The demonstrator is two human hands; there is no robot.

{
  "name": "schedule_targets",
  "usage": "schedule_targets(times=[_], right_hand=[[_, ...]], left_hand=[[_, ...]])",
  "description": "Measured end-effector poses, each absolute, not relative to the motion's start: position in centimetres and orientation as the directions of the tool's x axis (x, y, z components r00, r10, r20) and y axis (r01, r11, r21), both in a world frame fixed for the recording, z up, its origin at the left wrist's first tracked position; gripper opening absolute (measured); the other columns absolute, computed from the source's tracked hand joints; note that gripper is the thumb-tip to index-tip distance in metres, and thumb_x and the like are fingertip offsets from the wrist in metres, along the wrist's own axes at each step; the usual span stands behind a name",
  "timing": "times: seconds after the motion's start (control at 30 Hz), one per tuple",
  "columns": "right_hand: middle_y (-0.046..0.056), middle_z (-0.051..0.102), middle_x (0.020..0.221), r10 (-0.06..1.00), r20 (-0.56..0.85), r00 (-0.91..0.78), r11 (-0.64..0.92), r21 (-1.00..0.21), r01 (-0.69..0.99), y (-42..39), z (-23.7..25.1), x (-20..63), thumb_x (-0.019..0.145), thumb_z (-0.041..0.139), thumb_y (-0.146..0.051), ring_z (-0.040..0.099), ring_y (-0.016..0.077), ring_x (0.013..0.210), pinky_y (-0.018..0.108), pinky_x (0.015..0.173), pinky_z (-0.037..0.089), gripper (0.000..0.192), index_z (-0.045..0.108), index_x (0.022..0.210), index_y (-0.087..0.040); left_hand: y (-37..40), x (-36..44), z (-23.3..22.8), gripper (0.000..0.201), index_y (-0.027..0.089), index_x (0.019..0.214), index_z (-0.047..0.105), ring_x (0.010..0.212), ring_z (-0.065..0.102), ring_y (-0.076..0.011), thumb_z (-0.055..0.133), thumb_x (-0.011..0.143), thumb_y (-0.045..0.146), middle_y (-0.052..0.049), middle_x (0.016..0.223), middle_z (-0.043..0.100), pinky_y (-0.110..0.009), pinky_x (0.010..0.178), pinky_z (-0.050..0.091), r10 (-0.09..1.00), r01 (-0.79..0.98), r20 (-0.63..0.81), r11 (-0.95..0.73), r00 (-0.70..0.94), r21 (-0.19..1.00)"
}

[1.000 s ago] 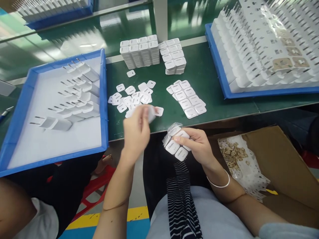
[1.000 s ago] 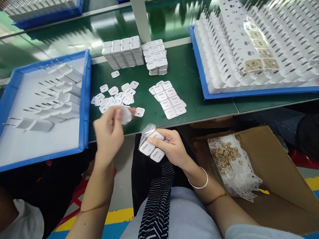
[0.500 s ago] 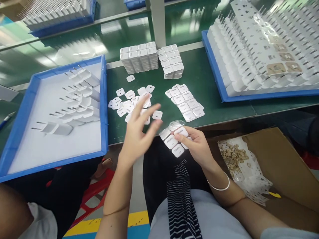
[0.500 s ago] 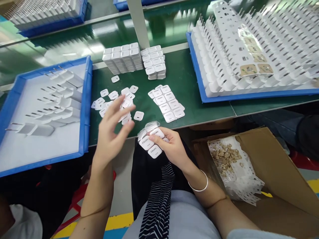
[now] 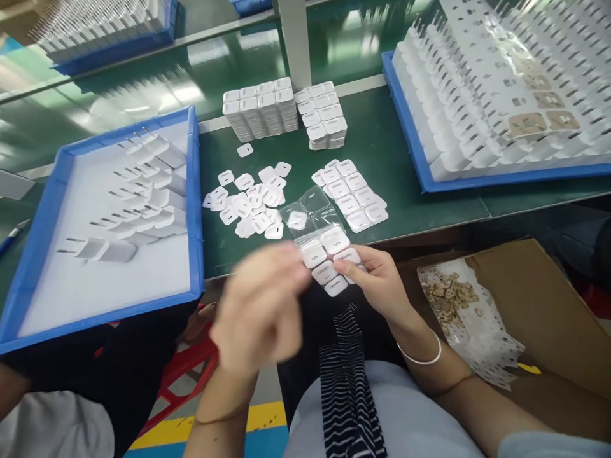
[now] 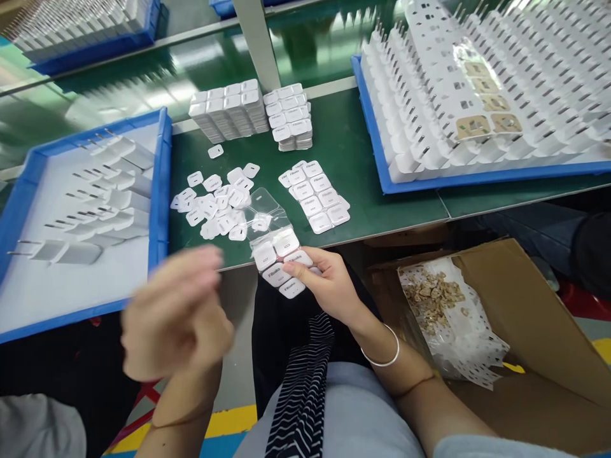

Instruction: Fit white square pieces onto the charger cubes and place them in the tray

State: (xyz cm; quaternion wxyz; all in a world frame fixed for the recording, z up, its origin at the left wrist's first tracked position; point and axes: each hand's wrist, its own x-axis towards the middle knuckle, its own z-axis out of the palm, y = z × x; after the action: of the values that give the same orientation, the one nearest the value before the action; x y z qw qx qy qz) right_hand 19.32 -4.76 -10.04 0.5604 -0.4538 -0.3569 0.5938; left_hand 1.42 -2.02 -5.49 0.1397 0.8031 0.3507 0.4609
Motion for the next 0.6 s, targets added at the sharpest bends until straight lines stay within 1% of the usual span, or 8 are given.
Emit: schedule_targets(times=[0.03,0.07,0.1,0.2,0.3,0.4,0.47,0.6], right_hand=[[0.001,0.076,0.078,0.993,-0.108,0.039,-0.090,-0.941,-0.326,-4.7,-10.1,19.4,0.080,0.079,-0.027,0.067,0.0149,0.068,0.024,0.063,0.056,0.008,0.081,0.085,-0.021],[0.001,0.074,0.075,0.996,-0.081,0.040,-0.065,-0.948,-0.313,-4.7,-10.1,19.4,0.080,0.079,-0.027,0.066,0.0145,0.068,0.024,0.063,0.055,0.007,0.080,0.082,-0.020],[0.000,0.072,0.072,0.997,-0.064,0.041,-0.049,-0.952,-0.303,-4.6,-10.2,19.3,0.080,0.079,-0.027,0.064,0.0140,0.066,0.023,0.062,0.054,0.007,0.078,0.079,-0.020],[0.000,0.068,0.070,0.998,-0.061,0.025,-0.051,-0.957,-0.286,-4.8,-10.4,19.1,0.085,0.075,-0.029,0.060,0.0129,0.062,0.023,0.058,0.051,0.013,0.076,0.077,-0.018],[0.000,0.070,0.076,1.000,-0.021,-0.015,-0.025,-0.960,-0.278,-5.1,-10.5,19.0,0.089,0.073,-0.027,0.061,0.0124,0.066,0.023,0.063,0.051,0.010,0.078,0.085,-0.020],[-0.001,0.073,0.081,1.000,-0.008,-0.015,-0.012,-0.956,-0.294,-5.3,-10.7,18.9,0.091,0.072,-0.026,0.063,0.0120,0.070,0.022,0.066,0.052,0.009,0.080,0.091,-0.023],[-0.002,0.072,0.079,1.000,-0.023,-0.006,-0.023,-0.955,-0.297,-5.3,-10.8,18.8,0.092,0.072,-0.026,0.061,0.0115,0.069,0.021,0.063,0.051,0.009,0.081,0.093,-0.024],[-0.001,0.072,0.077,1.000,-0.025,-0.016,-0.028,-0.964,-0.265,-5.1,-11.0,18.5,0.090,0.073,-0.028,0.062,0.0128,0.068,0.023,0.062,0.052,0.010,0.081,0.092,-0.023]], left_hand=[[-2.6,1.8,-5.4,0.062,0.032,0.142,0.056,0.129,0.063,-0.0178,0.064,0.087,0.004,0.001,0.138,0.067,-0.033,0.113,0.055,0.639,0.352,0.605,-0.768,0.475,0.534],[-3.0,2.1,-5.4,0.061,0.026,0.143,0.055,0.129,0.063,-0.0191,0.066,0.087,0.004,-0.003,0.139,0.066,-0.034,0.112,0.056,0.607,0.297,0.554,-0.781,0.570,0.550],[-3.1,2.5,-5.5,0.058,0.020,0.143,0.056,0.130,0.063,-0.0209,0.066,0.088,0.005,-0.008,0.141,0.065,-0.035,0.113,0.055,0.606,0.276,0.511,-0.766,0.609,0.581],[-2.4,3.0,-6.1,0.049,0.022,0.143,0.055,0.137,0.058,-0.0229,0.062,0.095,0.013,-0.010,0.146,0.061,-0.042,0.117,0.051,0.750,0.350,0.378,-0.611,0.543,0.710],[-1.4,2.7,-6.4,0.045,0.026,0.140,0.059,0.136,0.059,-0.0238,0.064,0.096,0.020,-0.007,0.144,0.063,-0.045,0.118,0.049,0.819,0.361,0.283,-0.494,0.498,0.791],[-1.2,2.2,-6.2,0.042,0.026,0.137,0.063,0.132,0.062,-0.0244,0.066,0.096,0.028,-0.006,0.142,0.065,-0.043,0.116,0.051,0.853,0.333,0.115,-0.318,0.508,0.887],[-1.2,2.0,-6.1,0.038,0.026,0.136,0.065,0.129,0.064,-0.0242,0.062,0.098,0.031,-0.006,0.140,0.066,-0.040,0.111,0.054,0.859,0.297,0.015,-0.193,0.513,0.935],[-1.1,1.9,-6.2,0.035,0.024,0.135,0.064,0.124,0.067,-0.0216,0.055,0.102,0.033,-0.006,0.133,0.071,-0.033,0.104,0.058,0.859,0.196,-0.044,-0.066,0.510,0.978]])
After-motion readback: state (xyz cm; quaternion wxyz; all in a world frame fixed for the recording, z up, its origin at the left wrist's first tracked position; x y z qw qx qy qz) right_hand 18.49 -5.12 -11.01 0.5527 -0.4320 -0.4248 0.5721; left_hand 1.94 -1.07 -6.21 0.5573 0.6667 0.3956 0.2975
